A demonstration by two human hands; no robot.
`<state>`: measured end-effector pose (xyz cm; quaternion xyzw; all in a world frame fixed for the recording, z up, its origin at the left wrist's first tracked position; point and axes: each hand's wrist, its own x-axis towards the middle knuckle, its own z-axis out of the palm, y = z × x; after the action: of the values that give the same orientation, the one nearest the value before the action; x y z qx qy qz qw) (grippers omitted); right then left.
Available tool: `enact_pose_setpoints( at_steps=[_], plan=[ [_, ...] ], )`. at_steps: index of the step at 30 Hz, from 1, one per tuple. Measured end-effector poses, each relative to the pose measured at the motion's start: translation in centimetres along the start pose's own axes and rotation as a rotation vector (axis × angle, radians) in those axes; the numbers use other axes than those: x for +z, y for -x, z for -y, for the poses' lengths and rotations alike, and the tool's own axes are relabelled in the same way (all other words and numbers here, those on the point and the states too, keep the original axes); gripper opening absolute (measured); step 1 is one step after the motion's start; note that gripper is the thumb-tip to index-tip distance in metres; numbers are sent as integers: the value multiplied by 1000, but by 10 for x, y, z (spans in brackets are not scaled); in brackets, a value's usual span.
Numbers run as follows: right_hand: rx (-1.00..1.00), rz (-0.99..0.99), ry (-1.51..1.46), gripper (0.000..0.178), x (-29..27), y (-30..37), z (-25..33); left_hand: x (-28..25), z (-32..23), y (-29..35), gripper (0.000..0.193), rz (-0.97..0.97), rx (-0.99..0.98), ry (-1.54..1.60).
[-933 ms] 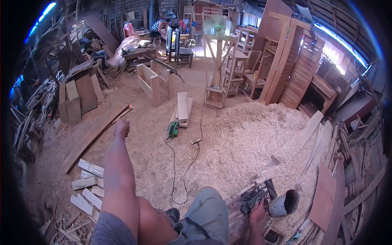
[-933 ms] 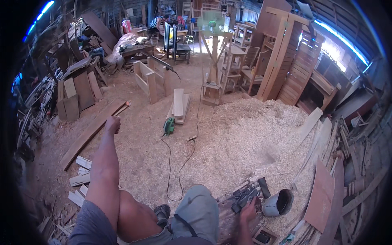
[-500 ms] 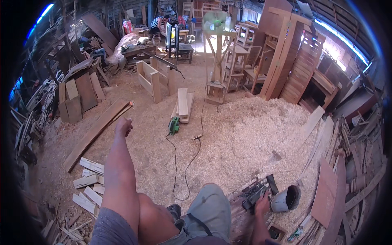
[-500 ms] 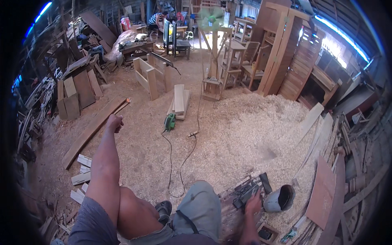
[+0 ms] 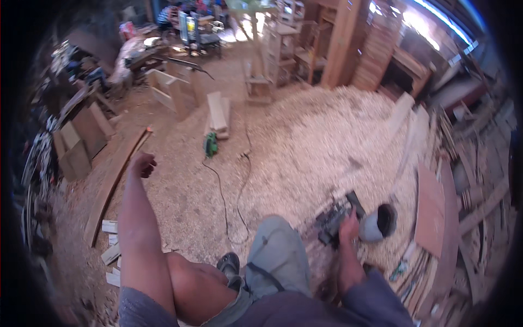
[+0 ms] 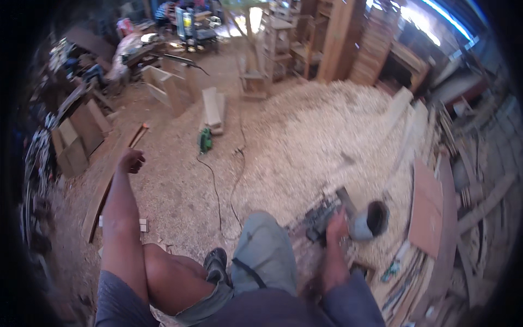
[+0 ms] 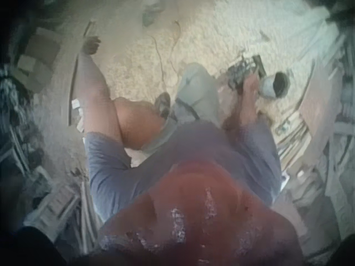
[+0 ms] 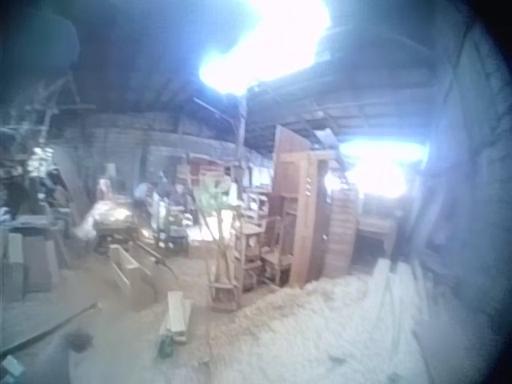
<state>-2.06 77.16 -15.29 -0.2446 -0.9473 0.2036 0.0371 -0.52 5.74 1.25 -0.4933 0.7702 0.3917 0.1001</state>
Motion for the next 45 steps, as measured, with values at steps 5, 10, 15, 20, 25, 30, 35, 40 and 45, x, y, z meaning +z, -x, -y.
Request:
enact_pose_setpoints(
  at_steps=[5,10,15,20,25,30,35,40,45],
  plan=[
    [19,110,134,49,-3,36,5,-42,43,-34,38,254,219,241],
    [-28,-75,151,49,17,-2,-7,-40,34,-44,38,197,20,124],
    [-25,17,64,51,11,36,-18,-25,16,-9,39,164,-13,63],
    [-51,-98,71,48,7,7,-1,-38,25,-9,40,94,24,-12],
    [-39,30,106,51,10,45,-17,-23,15,-6,39,155,15,17],
    [-51,-70,139,51,13,6,-11,-42,31,-21,39,152,-8,30],
    [10,70,73,47,3,43,-15,-18,10,2,39,193,13,-46],
    [-77,-40,36,47,1,13,-10,-37,21,-14,38,121,17,-52],
    [-43,-19,70,47,6,46,-22,-20,23,-25,35,195,66,21]
  ],
)
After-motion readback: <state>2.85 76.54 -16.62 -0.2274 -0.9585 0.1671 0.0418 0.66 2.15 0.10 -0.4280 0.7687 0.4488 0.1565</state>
